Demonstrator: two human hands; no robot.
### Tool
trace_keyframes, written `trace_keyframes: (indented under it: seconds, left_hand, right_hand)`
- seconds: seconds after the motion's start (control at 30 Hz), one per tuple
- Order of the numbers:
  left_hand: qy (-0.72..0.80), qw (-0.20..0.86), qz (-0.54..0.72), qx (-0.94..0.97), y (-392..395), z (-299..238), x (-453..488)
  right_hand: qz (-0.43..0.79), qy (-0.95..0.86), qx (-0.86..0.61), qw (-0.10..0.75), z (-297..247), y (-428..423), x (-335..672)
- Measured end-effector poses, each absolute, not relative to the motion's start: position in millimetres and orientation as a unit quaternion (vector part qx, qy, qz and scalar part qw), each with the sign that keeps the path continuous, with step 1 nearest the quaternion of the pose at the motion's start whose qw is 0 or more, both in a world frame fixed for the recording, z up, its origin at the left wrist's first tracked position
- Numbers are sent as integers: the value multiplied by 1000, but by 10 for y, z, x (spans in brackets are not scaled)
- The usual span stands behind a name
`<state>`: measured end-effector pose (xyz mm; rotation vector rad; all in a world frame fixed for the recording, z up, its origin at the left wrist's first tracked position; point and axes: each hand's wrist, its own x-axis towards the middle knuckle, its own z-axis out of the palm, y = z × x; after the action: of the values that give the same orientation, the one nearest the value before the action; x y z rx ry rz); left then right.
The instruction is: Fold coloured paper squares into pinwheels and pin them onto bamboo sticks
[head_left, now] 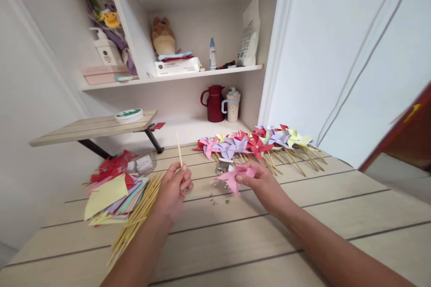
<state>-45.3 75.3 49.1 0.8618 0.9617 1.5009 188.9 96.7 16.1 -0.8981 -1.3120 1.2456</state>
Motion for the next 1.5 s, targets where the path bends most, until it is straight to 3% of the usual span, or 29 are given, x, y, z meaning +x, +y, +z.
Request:
trace_keyframes:
  seconds: [0.23,0.53,0.8,1.1,1.5]
  left_hand:
    - [455,530,602,387,642,257,-425]
    - [502,529,502,464,549,50,-285]
    - [516,443,481,553,458,50,-157]
    - [493,497,488,522,346,-42,-81]
    - [426,322,463,708,298,-136,-73]
  right_hand:
    - [479,-589,-397,516,282,924,1957]
    - [451,-663,-295,519,431,715,2003]
    - [284,-760,-227,538,602,576,2069]
    - [175,-788,-163,567,653,556,2053]
    - [160,-782,-178,576,592,622,2055]
